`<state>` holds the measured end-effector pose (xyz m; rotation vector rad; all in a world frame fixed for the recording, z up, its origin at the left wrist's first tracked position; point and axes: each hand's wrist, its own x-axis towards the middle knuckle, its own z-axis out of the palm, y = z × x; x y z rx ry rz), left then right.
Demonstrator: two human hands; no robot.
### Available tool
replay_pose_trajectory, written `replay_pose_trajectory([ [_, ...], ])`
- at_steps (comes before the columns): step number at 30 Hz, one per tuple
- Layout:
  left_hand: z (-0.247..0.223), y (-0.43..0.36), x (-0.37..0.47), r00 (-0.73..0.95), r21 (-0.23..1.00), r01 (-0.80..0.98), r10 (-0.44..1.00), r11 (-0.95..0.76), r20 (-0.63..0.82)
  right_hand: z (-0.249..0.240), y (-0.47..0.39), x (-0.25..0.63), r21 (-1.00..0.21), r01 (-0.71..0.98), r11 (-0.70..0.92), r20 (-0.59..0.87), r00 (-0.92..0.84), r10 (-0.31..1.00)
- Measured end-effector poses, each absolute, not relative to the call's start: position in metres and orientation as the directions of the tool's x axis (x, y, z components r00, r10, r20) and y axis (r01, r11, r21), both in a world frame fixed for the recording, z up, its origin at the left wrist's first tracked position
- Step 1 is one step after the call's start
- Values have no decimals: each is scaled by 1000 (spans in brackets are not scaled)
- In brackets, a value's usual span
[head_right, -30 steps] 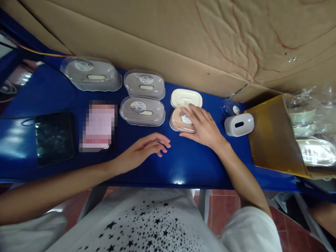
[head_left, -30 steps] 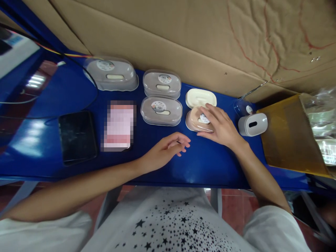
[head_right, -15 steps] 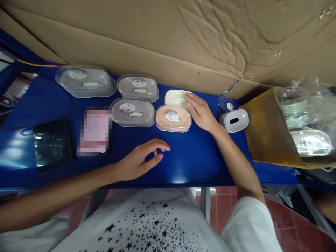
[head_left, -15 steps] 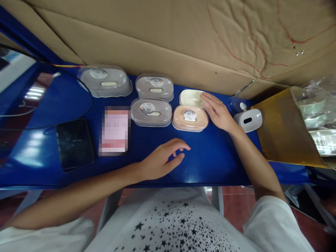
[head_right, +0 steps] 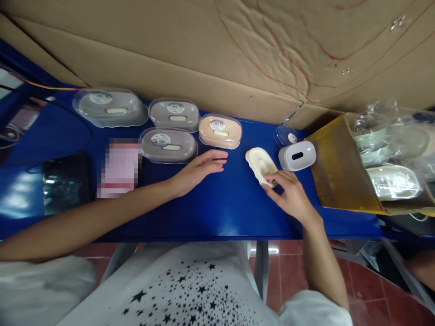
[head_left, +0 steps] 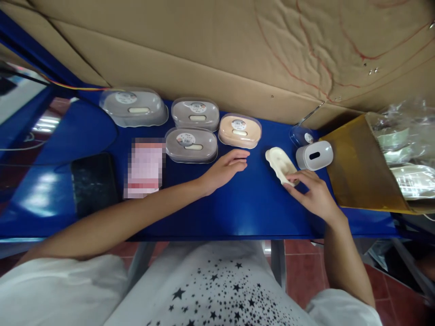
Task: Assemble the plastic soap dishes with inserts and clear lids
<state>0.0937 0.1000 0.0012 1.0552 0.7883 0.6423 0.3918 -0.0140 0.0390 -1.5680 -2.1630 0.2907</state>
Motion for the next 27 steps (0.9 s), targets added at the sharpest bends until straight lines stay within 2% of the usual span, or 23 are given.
replay_pose_trajectory([
  [3, 4, 93, 82, 631, 776, -179, 676, 605, -381, 49, -31, 364, -484, 775, 406, 246, -325, 913],
  [6, 10, 82, 66, 763, 549, -179, 468, 816, -446, 57, -34, 333, -518, 677, 523, 224, -482, 847],
  [8, 14, 76, 57, 809, 453, -157, 377, 877, -450, 64, -25, 330, -536, 612, 582, 192, -582, 790],
  [10, 20, 74, 49, 805, 423, -179, 379, 888, -456, 70, -10, 351, -538, 631, 559, 163, -572, 804],
  [11, 22, 73, 45, 791, 423, -201, 402, 883, -462, 71, -2, 370, -524, 689, 501, 151, -504, 850],
  [12, 24, 73, 42, 770, 429, -227, 431, 874, -471, 70, 6, 393, -483, 785, 388, 179, -345, 921],
  [14, 25, 73, 37, 730, 438, -267, 477, 859, -490, 62, 20, 442, -334, 932, 145, 199, -80, 977],
  [16, 22, 74, 34, 713, 449, -296, 508, 843, -483, 47, 28, 482, -211, 972, -99, 47, 111, 993],
  [18, 16, 74, 33, 713, 466, -322, 534, 825, -454, 32, 29, 502, -157, 968, -194, -70, 185, 980],
  [20, 10, 75, 34, 704, 471, -343, 554, 813, -444, 24, 26, 497, -133, 981, -139, -59, 132, 990],
  [24, 4, 74, 35, 668, 450, -381, 577, 808, -470, 30, 18, 436, -78, 989, 123, 139, -112, 984],
  [27, 4, 71, 35, 684, 421, -401, 571, 814, -453, 43, 14, 376, -134, 943, 303, 213, -271, 939],
])
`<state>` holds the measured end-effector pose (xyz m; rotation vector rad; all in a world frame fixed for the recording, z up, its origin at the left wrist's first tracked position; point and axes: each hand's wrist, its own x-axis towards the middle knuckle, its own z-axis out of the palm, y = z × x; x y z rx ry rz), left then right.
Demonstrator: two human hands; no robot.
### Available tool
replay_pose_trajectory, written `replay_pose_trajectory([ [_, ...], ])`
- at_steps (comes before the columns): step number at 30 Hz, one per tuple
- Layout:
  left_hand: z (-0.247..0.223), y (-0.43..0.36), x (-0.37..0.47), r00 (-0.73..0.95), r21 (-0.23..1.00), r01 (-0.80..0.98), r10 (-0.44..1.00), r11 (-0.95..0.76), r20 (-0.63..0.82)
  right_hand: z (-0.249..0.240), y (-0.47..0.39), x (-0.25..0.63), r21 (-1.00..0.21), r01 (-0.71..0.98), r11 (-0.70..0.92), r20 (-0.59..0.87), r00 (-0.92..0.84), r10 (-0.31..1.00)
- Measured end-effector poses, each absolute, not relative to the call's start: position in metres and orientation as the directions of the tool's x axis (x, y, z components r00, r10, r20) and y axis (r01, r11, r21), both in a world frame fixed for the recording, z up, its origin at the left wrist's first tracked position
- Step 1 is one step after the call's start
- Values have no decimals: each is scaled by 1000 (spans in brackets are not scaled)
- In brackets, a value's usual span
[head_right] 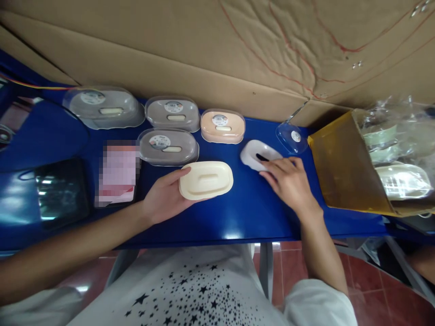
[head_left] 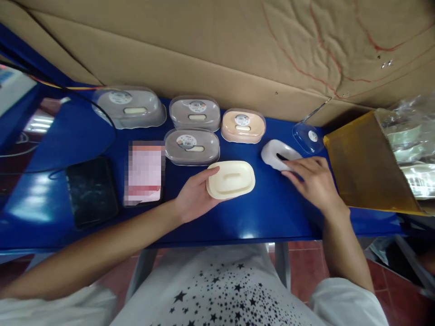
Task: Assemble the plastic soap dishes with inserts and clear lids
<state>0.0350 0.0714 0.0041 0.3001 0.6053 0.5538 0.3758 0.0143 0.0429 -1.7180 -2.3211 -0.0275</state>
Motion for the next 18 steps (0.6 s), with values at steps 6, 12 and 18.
replay_pose_trajectory([
  [6, 7, 68, 36, 718, 439, -405, 576, 802, -391, 47, 15, 292, -145, 731, 667, 270, -619, 738],
  [12, 6, 71, 29, 654, 551, -383, 638, 742, -406, 25, 11, 281, -121, 702, 702, 242, -665, 707],
  [18, 1, 68, 32, 683, 593, -340, 625, 730, -377, 8, 28, 311, -289, 705, 648, 281, -584, 761],
])
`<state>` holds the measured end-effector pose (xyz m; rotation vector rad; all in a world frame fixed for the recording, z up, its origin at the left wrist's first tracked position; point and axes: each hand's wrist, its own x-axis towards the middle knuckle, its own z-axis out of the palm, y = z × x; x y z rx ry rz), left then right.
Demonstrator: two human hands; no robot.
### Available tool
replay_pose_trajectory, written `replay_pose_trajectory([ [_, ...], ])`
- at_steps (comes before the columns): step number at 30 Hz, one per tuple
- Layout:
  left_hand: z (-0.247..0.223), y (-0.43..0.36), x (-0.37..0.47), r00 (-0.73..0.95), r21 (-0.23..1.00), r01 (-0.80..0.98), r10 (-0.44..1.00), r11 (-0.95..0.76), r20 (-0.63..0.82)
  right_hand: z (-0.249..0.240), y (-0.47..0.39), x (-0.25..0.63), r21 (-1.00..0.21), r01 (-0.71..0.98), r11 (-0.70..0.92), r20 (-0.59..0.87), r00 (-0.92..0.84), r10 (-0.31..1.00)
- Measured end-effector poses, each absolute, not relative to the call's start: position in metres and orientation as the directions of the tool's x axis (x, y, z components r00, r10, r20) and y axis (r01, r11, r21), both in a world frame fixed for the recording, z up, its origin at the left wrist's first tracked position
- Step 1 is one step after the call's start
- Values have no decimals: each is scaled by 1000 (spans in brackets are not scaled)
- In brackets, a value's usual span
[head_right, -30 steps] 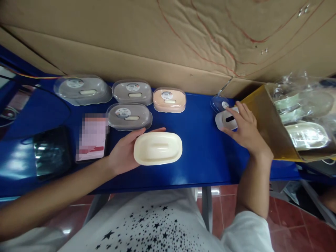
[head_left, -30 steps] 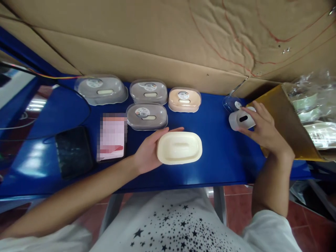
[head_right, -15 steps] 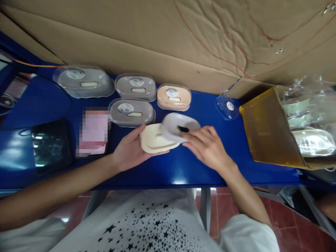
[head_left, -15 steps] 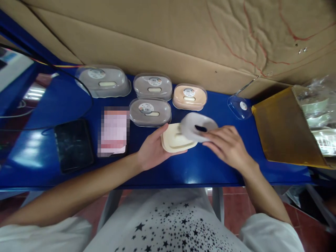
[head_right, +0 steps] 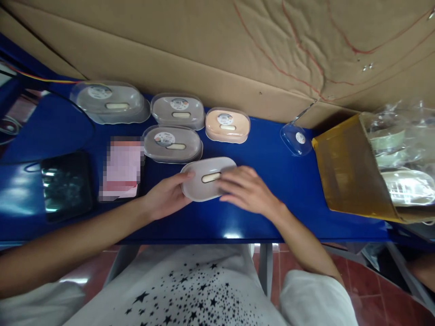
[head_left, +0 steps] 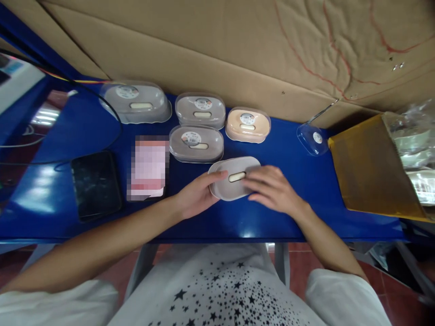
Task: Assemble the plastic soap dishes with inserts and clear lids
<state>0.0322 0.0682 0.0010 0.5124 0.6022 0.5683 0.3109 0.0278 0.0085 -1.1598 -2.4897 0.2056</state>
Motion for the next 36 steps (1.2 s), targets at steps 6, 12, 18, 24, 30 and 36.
replay_pose_trajectory([
  [6, 6, 65, 29, 728, 541, -278, 541, 794, -420, 1, 79, 421, -222, 965, -137, 268, 195, 943],
  [12, 1, 70, 29, 650, 565, -309, 603, 765, -462, 0, 75, 455, -215, 970, -113, 124, 142, 982],
  [18, -2, 71, 32, 662, 551, -344, 612, 761, -433, 5, 74, 434, -371, 927, 59, 189, 14, 982],
  [24, -4, 72, 33, 642, 543, -356, 621, 761, -450, 15, 49, 355, -625, 728, 280, 209, -190, 959],
  [30, -1, 70, 34, 708, 533, -338, 583, 775, -399, 13, 27, 302, -423, 702, 573, 270, -506, 819],
  [36, -1, 68, 33, 743, 567, -347, 588, 747, -319, 16, 24, 299, -270, 699, 663, 316, -586, 746],
])
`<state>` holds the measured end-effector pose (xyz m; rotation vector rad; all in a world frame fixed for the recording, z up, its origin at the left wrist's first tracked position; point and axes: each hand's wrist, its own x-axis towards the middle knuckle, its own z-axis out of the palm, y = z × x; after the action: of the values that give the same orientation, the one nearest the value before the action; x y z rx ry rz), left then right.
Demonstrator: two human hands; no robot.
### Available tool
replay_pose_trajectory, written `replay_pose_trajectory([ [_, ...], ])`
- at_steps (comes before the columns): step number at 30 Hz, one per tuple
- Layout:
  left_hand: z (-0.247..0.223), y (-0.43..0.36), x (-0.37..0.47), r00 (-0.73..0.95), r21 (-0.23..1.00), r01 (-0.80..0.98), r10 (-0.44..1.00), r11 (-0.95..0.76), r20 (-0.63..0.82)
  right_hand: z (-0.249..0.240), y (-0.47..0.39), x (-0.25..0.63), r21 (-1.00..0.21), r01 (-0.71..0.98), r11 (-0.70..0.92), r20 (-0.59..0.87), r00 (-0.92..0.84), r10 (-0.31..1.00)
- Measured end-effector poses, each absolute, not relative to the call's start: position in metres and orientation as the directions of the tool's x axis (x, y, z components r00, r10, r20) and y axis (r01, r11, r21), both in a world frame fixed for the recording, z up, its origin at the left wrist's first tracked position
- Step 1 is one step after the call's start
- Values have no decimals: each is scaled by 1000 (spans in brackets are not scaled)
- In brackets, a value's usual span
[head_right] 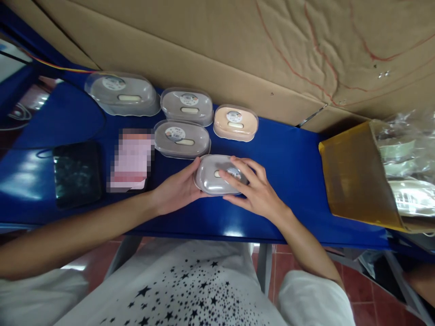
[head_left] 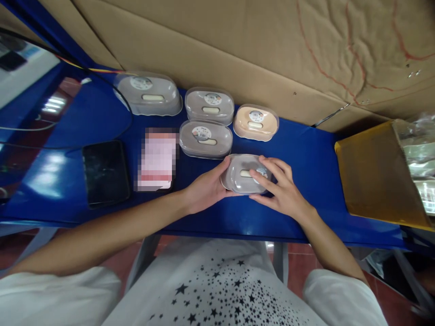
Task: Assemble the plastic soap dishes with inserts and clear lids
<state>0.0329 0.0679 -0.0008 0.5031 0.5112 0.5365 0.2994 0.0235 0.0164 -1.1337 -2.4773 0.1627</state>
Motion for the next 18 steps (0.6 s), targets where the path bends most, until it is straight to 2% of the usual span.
replay_pose_trajectory([
  [4, -3, 68, 32, 747, 605, -348, 602, 716, -283, 17, 24, 298, -281, 695, 662, 326, -579, 747],
  [9, -7, 67, 30, 776, 640, -289, 566, 712, -280, 18, 24, 299, -396, 660, 639, 281, -575, 768],
  [13, -15, 65, 33, 653, 784, -178, 668, 594, -358, 27, 22, 306, -470, 667, 579, 182, -568, 803],
  [15, -18, 63, 32, 602, 906, -60, 739, 418, -301, 31, 20, 315, -493, 699, 518, 95, -549, 831],
  [16, -17, 62, 31, 602, 963, 17, 766, 267, -223, 33, 20, 322, -502, 713, 489, 64, -533, 844],
  [17, -15, 62, 29, 612, 993, 101, 782, 68, -116, 34, 20, 330, -509, 726, 462, 48, -512, 857],
  [18, -11, 62, 26, 628, 970, 182, 778, -161, 12, 35, 22, 340, -512, 739, 437, 42, -487, 872],
])
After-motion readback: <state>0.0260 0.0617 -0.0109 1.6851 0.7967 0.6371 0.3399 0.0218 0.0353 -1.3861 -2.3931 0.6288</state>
